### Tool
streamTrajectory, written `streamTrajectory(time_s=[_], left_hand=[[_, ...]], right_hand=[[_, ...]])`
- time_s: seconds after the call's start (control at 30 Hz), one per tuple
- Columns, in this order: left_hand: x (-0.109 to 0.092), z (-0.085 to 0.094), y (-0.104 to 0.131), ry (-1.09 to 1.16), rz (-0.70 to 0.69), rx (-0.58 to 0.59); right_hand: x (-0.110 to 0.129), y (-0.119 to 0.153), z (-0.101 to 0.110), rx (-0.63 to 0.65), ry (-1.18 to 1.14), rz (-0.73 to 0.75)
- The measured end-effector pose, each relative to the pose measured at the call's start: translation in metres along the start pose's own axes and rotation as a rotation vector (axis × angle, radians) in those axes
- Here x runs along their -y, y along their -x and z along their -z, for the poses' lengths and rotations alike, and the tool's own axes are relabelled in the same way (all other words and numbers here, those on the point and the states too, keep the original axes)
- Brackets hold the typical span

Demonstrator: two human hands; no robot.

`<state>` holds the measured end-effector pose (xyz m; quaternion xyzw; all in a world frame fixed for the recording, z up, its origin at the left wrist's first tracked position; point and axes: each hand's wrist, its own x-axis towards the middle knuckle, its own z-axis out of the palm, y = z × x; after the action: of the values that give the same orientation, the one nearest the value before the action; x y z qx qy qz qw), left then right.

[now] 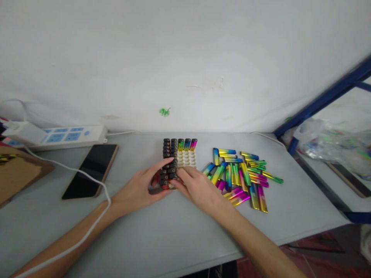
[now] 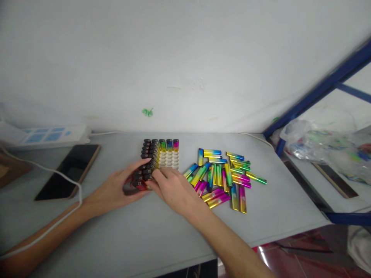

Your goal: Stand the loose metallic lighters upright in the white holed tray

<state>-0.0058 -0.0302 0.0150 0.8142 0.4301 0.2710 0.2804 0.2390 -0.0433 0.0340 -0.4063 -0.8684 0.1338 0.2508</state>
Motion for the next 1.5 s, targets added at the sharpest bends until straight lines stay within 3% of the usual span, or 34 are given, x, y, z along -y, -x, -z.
streamTrajectory(time_s=[0.17,0.33,0.6,0.73,0.87,1.07,1.2,1.4,1.5], left_hand=[[0.009,-0.002,0.001,-0.028,-0.032,-0.005],[0.013,-0.002,0.001,-0.041,-0.038,-0.02],[0.013,0.001,0.001,-0.057,-0.029,-0.019],[0.02,-0.002,0.002,-0.083,-0.044,-0.055],[0.021,-0.002,0.001,-0.087,-0.046,-0.06],[0.016,0.001,0.0,-0.118,-0.058,-0.07],[0.016,0.001,0.0,-0.101,-0.048,-0.071],[0.013,-0.001,0.001,-0.109,-0.042,-0.049],[0.01,-0.001,0.002,-0.113,-0.044,-0.038]], right_hand=[[-0.002,-0.001,0.003,0.048,0.077,0.004],[-0.026,0.005,0.024,0.087,-0.041,0.006],[-0.106,0.025,0.066,-0.277,0.095,-0.307],[-0.14,0.045,0.081,-0.345,0.181,-0.389],[-0.155,0.056,0.089,-0.335,0.215,-0.47],[-0.141,0.048,0.089,-0.228,0.155,-0.473],[-0.114,0.039,0.089,-0.04,0.087,-0.492],[-0.072,0.031,0.081,0.072,0.335,-0.718],[-0.059,0.028,0.074,0.107,0.384,-0.762]])
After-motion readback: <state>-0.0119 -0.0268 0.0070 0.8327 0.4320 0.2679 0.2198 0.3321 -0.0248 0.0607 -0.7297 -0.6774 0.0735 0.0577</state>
